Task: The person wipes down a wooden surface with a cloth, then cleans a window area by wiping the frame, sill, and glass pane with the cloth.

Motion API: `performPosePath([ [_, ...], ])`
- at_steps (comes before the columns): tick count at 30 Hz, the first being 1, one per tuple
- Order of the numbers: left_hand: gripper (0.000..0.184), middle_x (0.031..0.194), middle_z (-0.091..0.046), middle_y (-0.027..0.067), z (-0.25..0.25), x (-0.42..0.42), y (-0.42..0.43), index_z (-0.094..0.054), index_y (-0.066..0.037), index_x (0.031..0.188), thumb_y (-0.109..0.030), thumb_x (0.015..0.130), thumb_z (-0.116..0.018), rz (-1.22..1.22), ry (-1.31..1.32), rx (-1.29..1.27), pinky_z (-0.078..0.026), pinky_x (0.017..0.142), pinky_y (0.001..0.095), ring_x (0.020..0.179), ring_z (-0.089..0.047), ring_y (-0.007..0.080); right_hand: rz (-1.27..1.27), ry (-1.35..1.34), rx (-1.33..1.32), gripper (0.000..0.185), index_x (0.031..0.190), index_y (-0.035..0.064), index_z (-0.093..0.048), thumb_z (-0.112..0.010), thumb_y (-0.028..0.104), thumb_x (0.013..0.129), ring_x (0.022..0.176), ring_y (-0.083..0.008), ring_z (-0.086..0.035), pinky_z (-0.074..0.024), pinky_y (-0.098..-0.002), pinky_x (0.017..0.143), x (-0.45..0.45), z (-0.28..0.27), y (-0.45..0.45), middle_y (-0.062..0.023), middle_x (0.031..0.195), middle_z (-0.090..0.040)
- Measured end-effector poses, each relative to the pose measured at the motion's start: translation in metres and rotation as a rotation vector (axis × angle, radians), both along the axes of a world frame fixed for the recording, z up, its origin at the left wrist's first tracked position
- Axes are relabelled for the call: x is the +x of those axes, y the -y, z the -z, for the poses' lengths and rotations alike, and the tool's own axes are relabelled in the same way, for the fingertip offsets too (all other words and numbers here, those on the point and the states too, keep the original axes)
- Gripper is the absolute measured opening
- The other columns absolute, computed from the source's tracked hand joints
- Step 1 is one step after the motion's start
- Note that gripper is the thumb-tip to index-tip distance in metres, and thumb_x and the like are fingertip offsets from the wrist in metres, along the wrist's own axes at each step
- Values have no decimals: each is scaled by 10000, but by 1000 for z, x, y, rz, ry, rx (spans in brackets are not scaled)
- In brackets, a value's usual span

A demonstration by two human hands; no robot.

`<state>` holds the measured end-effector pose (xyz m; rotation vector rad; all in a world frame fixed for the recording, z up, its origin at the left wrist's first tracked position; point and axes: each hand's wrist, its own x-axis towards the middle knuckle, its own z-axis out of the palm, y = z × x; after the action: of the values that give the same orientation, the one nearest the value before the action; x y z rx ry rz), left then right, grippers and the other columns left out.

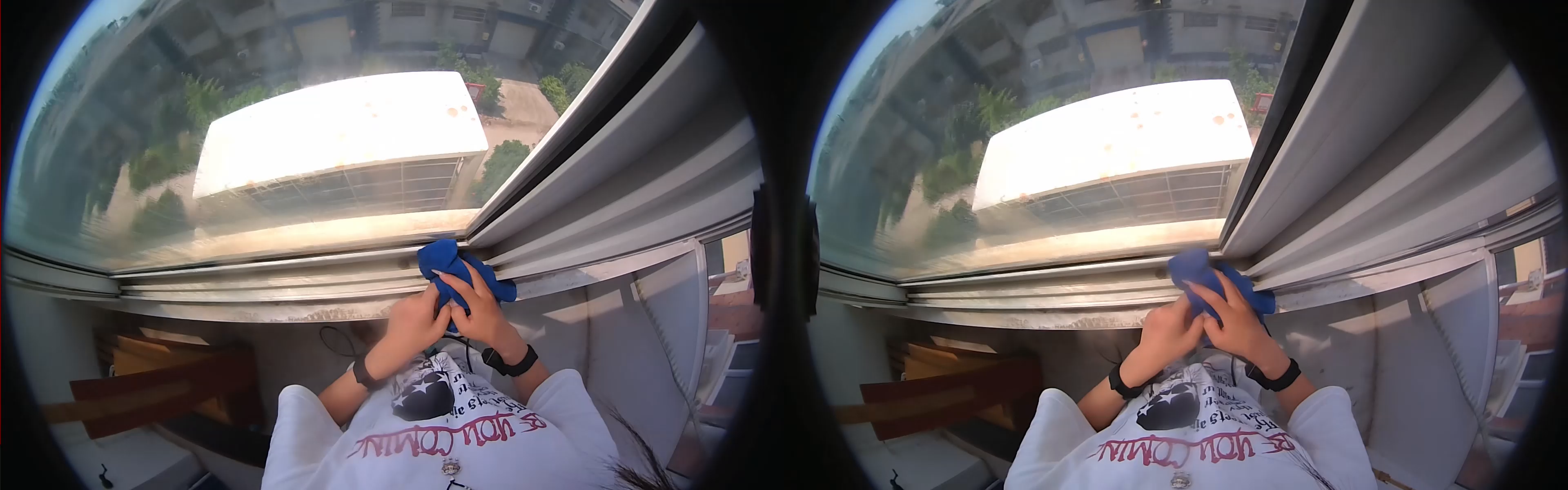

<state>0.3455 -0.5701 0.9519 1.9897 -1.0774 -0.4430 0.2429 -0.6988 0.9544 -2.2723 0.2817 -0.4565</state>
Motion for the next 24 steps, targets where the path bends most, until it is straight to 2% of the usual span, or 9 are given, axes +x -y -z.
performPosePath([
  [4, 315, 658, -618, 151, 2, 4, -6, -587, -52, 1055, -216, 795, -655, -26, -59, -18, -497, 541, 428, 604, -624, 362, 15, 98, -134, 558, 1256, 157, -577, -593, 68, 706, 1155, -455, -501, -389, -523, 1014, 8, 10, -5, -258, 1316, -458],
  [6, 321, 659, -617, 152, 10, 5, -20, -590, -57, 1065, -217, 797, -659, -63, -19, -8, -500, 548, 427, 617, -627, 364, -29, 144, -256, 545, 1214, 138, -606, -590, 74, 673, 1133, -455, -510, -394, -537, 996, 18, 11, -10, -265, 1271, -492],
  [9, 307, 681, -622, 162, 16, 0, -37, -595, -56, 1052, -212, 797, -665, -181, -54, 6, -503, 558, 422, 639, -633, 364, -148, 131, -258, 523, 1158, 146, -642, -618, 133, 635, 1129, -437, -513, -390, -545, 987, 34, 9, -12, -255, 1245, -509],
  [12, 201, 712, -632, 143, 16, 1, -53, -569, -65, 949, -217, 834, -632, -285, -90, -11, -490, 566, 441, 647, -629, 355, -239, 105, -277, 514, 1145, 167, -655, -643, 178, 632, 1148, -413, -510, -389, -521, 1006, 52, 4, -22, -225, 1245, -523],
  [21, 157, 687, -601, 141, 28, 51, -143, -542, -53, 867, -180, 834, -628, -478, -79, -53, -468, 562, 443, 639, -615, 351, -400, 75, -308, 514, 1199, 159, -616, -645, 200, 688, 1192, -427, -450, -316, -536, 1025, 128, -2, -111, -245, 1270, -477],
  [24, 150, 690, -595, 141, 22, 80, -187, -530, -53, 845, -164, 824, -629, -533, -17, -27, -460, 559, 441, 651, -613, 350, -439, 66, -300, 546, 1232, 179, -602, -669, 255, 696, 1244, -412, -406, -295, -535, 1050, 163, -1, -154, -239, 1318, -438],
])
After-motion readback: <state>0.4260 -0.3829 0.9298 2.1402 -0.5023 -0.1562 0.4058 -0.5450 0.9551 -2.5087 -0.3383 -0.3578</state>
